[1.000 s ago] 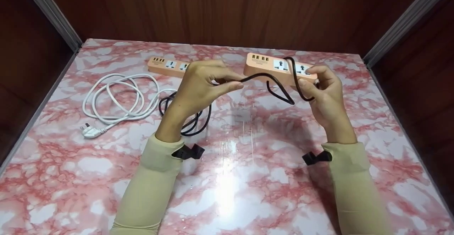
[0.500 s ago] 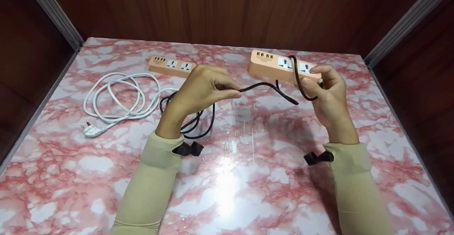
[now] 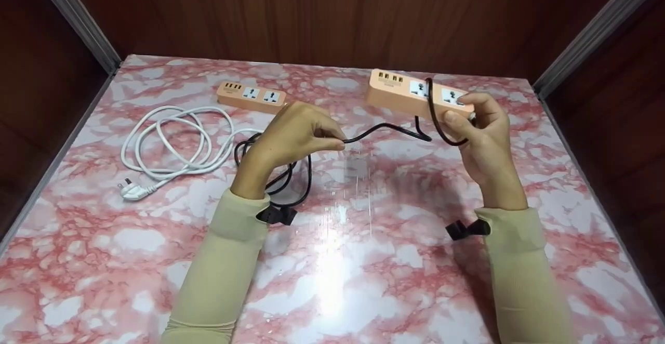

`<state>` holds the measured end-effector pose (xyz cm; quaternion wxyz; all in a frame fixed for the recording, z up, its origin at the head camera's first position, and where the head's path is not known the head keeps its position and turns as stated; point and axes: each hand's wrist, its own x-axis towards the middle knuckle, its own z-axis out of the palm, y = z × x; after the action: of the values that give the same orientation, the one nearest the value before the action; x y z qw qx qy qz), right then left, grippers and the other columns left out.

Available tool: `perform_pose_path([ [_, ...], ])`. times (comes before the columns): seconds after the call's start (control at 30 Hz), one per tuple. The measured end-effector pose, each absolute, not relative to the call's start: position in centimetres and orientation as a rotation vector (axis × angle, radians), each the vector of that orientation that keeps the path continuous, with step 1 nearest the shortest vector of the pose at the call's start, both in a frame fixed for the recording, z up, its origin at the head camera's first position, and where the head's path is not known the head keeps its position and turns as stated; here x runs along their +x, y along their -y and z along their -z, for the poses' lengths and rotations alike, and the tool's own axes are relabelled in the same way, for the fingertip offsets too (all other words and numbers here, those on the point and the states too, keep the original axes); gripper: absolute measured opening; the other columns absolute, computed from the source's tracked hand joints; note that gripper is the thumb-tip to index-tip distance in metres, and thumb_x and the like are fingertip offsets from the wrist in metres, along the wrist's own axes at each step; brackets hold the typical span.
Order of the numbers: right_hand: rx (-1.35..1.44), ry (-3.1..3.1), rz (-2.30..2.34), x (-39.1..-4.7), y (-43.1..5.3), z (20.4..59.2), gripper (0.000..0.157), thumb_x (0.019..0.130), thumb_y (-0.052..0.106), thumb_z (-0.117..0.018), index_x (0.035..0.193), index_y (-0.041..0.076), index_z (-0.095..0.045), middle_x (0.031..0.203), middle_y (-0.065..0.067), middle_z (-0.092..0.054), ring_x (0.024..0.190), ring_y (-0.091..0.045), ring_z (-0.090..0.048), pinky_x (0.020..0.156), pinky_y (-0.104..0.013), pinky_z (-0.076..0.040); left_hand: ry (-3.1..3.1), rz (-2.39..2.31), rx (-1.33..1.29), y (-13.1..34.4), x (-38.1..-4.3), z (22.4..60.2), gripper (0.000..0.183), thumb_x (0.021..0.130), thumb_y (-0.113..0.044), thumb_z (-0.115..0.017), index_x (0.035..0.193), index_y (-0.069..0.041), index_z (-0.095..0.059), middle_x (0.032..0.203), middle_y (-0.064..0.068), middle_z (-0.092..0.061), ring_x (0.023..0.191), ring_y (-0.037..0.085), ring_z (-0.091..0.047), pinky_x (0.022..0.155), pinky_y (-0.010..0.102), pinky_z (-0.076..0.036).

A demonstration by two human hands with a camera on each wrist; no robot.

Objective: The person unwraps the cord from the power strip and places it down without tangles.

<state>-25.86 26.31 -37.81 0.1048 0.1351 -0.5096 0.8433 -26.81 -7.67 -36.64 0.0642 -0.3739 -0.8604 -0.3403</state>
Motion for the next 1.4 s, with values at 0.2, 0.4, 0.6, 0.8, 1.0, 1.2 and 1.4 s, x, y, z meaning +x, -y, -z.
perform_pose_path([
  [0.2, 0.409, 1.501, -2.485, -25.9, -26.4, 37.9, 0.022, 0.089, -0.019, -0.072, 0.103, -0.002, -0.068, 0.103, -0.015, -0.060, 0.091, -0.023, -0.068, 0.077, -0.028, -0.063, 2.659, 0.991, -1.053, 7.9, -27.4, 37.3, 0.008, 0.093, -0.029, -0.085, 0.094, -0.022, -0.087, 0.095, -0.008, -0.081, 0.081, 0.007, -0.071, 0.071, 0.030, -0.052],
  [0.4, 0.422, 1.516, -2.471, -25.8, -26.4, 37.8, 0.022, 0.089, -0.018, -0.072, 0.103, -0.001, -0.069, 0.103, -0.014, -0.061, 0.091, -0.023, -0.068, 0.076, -0.027, -0.063, 2.700, 0.944, -1.002, 7.9, -28.0, 37.9, 0.008, 0.093, -0.030, -0.085, 0.093, -0.022, -0.087, 0.096, -0.009, -0.081, 0.081, 0.009, -0.070, 0.072, 0.033, -0.050],
  [0.6, 0.417, 1.534, -2.450, -25.8, -26.3, 37.6, 0.023, 0.089, -0.018, -0.072, 0.102, 0.000, -0.068, 0.101, -0.013, -0.062, 0.091, -0.023, -0.068, 0.075, -0.027, -0.063, 2.720, 0.930, -0.929, 8.0, -28.4, 38.4, 0.007, 0.092, -0.031, -0.085, 0.093, -0.024, -0.088, 0.097, -0.009, -0.081, 0.080, 0.011, -0.070, 0.073, 0.033, -0.050],
  [0.8, 0.422, 1.544, -2.425, -25.7, -26.3, 37.5, 0.022, 0.089, -0.019, -0.071, 0.102, -0.001, -0.068, 0.100, -0.013, -0.062, 0.090, -0.023, -0.068, 0.074, -0.027, -0.063, 2.741, 0.948, -0.825, 8.1, -28.7, 38.9, 0.006, 0.092, -0.029, -0.085, 0.092, -0.023, -0.088, 0.094, -0.008, -0.081, 0.075, 0.011, -0.067, 0.068, 0.033, -0.048],
  [1.0, 0.430, 1.540, -2.422, -25.7, -26.3, 37.5, 0.022, 0.089, -0.019, -0.070, 0.102, -0.001, -0.067, 0.100, -0.012, -0.062, 0.089, -0.022, -0.067, 0.073, -0.026, -0.062, 2.749, 0.968, -0.754, 8.4, -29.0, 39.3, 0.005, 0.093, -0.026, -0.084, 0.092, -0.023, -0.088, 0.089, -0.009, -0.081, 0.076, 0.011, -0.069, 0.072, 0.034, -0.049],
  [1.2, 0.463, 1.554, -2.426, -25.6, -26.3, 37.4, 0.023, 0.088, -0.019, -0.071, 0.102, -0.001, -0.068, 0.102, -0.012, -0.063, 0.090, -0.023, -0.067, 0.073, -0.026, -0.062, 2.720, 0.989, -0.652, 8.5, -29.2, 39.5, 0.008, 0.094, -0.028, -0.083, 0.095, -0.021, -0.088, 0.090, -0.007, -0.082, 0.078, 0.014, -0.072, 0.076, 0.037, -0.051],
  [1.4, 0.484, 1.585, -2.415, -25.5, -26.2, 37.4, 0.023, 0.088, -0.019, -0.070, 0.101, -0.001, -0.068, 0.103, -0.013, -0.062, 0.086, -0.021, -0.067, 0.072, -0.026, -0.062, 2.696, 1.022, -0.574, 8.7, -29.3, 39.6, 0.011, 0.095, -0.031, -0.082, 0.097, -0.022, -0.088, 0.092, -0.005, -0.082, 0.081, 0.015, -0.072, 0.072, 0.038, -0.051],
])
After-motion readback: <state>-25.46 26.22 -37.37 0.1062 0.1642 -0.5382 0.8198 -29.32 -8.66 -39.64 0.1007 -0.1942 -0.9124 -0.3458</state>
